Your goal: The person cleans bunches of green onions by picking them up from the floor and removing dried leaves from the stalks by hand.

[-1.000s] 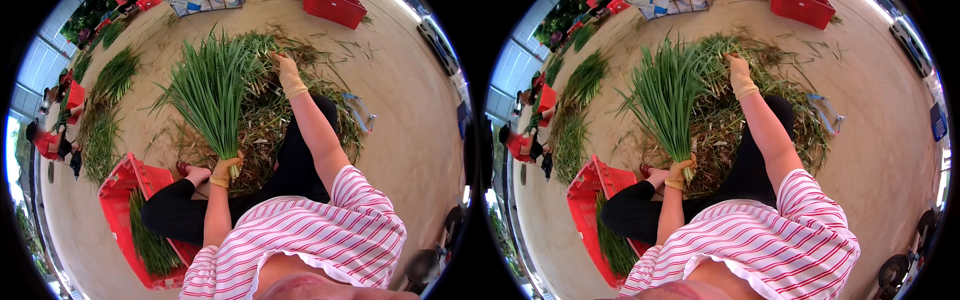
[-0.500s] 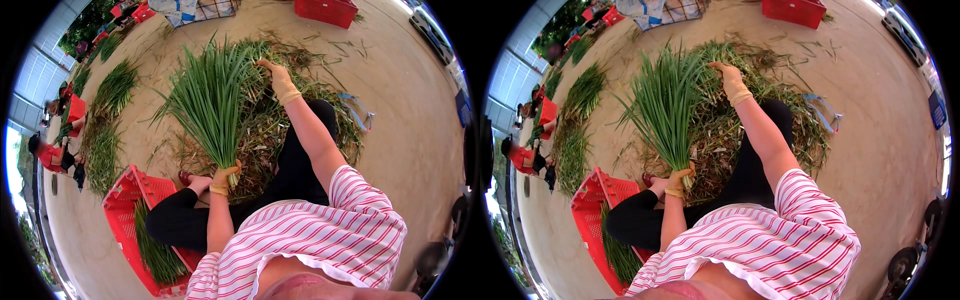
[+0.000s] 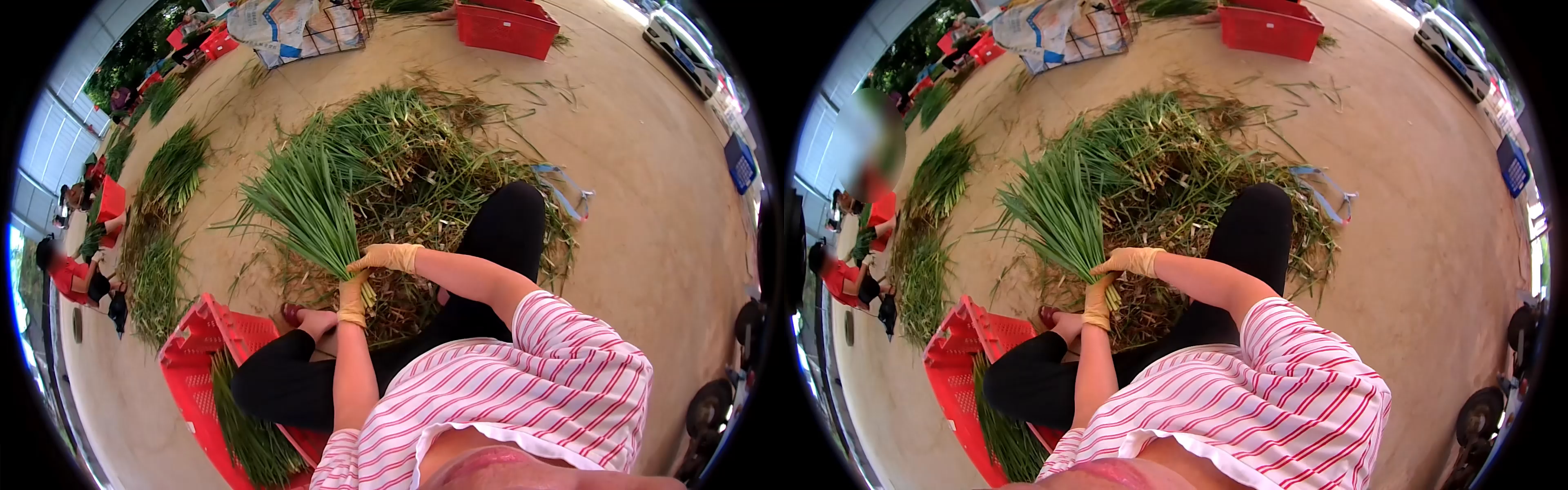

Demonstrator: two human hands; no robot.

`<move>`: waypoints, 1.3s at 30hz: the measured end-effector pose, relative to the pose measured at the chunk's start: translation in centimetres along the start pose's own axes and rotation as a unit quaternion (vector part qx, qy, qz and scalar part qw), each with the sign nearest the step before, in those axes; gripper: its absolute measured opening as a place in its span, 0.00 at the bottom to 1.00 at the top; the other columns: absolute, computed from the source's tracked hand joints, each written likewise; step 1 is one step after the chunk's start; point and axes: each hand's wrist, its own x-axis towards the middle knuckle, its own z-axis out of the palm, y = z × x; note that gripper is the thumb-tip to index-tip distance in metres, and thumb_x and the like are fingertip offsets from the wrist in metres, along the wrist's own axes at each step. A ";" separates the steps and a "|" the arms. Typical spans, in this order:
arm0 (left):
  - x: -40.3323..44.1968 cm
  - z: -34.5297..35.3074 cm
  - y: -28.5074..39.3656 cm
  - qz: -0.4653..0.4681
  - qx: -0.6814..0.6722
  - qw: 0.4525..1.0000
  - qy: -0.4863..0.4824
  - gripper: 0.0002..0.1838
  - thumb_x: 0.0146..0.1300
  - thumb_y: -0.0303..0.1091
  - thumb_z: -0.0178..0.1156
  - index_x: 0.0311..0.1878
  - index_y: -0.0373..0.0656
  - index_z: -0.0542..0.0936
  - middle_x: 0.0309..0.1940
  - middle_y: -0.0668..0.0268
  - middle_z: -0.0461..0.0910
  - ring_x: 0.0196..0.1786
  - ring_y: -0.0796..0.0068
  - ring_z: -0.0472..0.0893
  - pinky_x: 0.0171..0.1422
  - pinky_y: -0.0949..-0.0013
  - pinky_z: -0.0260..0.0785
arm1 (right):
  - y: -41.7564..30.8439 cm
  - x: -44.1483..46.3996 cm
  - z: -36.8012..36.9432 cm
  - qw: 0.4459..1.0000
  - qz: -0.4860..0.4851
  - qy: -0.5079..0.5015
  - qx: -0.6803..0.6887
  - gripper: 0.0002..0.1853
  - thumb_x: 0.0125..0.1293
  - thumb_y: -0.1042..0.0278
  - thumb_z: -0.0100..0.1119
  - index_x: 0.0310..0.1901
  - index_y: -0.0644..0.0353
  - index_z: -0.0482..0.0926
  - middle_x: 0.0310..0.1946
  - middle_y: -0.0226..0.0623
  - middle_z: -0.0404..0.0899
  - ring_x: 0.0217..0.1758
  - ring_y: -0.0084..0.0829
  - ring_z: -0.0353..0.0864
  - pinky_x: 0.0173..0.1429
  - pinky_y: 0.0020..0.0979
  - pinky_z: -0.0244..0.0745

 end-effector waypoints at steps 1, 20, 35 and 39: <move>4.2 -2.1 -4.2 0.050 0.187 0.981 0.007 0.10 0.55 0.32 0.60 0.38 0.38 0.78 0.25 0.65 0.76 0.23 0.77 0.74 0.24 0.73 0.64 | 2.9 2.8 1.9 0.999 0.026 0.022 0.024 0.38 0.46 0.39 0.64 0.46 0.69 0.75 0.41 0.43 0.76 0.44 0.33 0.72 0.48 0.31 0.66; 1.7 -3.1 -5.9 -0.200 -0.327 0.913 -0.141 0.19 0.56 0.40 0.61 0.45 0.36 0.74 0.37 0.56 0.79 0.34 0.67 0.80 0.33 0.67 0.76 | 9.2 2.1 2.4 0.910 0.183 -0.075 0.363 0.36 0.58 0.39 0.50 0.57 0.64 0.63 0.57 0.48 0.63 0.59 0.44 0.59 0.63 0.52 0.47; 1.3 -3.1 -6.8 -0.218 -0.397 0.888 -0.079 0.09 0.58 0.32 0.56 0.39 0.37 0.74 0.31 0.58 0.78 0.32 0.65 0.78 0.39 0.62 0.76 | 5.8 1.6 2.3 0.957 0.103 0.178 -0.205 0.27 0.58 0.62 0.51 0.59 0.64 0.63 0.52 0.40 0.71 0.56 0.39 0.70 0.59 0.31 0.65; 1.6 -2.7 -6.5 -0.240 -0.410 0.875 -0.095 0.10 0.60 0.30 0.53 0.42 0.35 0.73 0.35 0.56 0.77 0.36 0.64 0.78 0.42 0.64 0.74 | 4.2 1.3 2.0 0.918 0.158 0.313 -0.182 0.27 0.56 0.51 0.56 0.53 0.61 0.71 0.44 0.44 0.76 0.48 0.39 0.75 0.51 0.34 0.69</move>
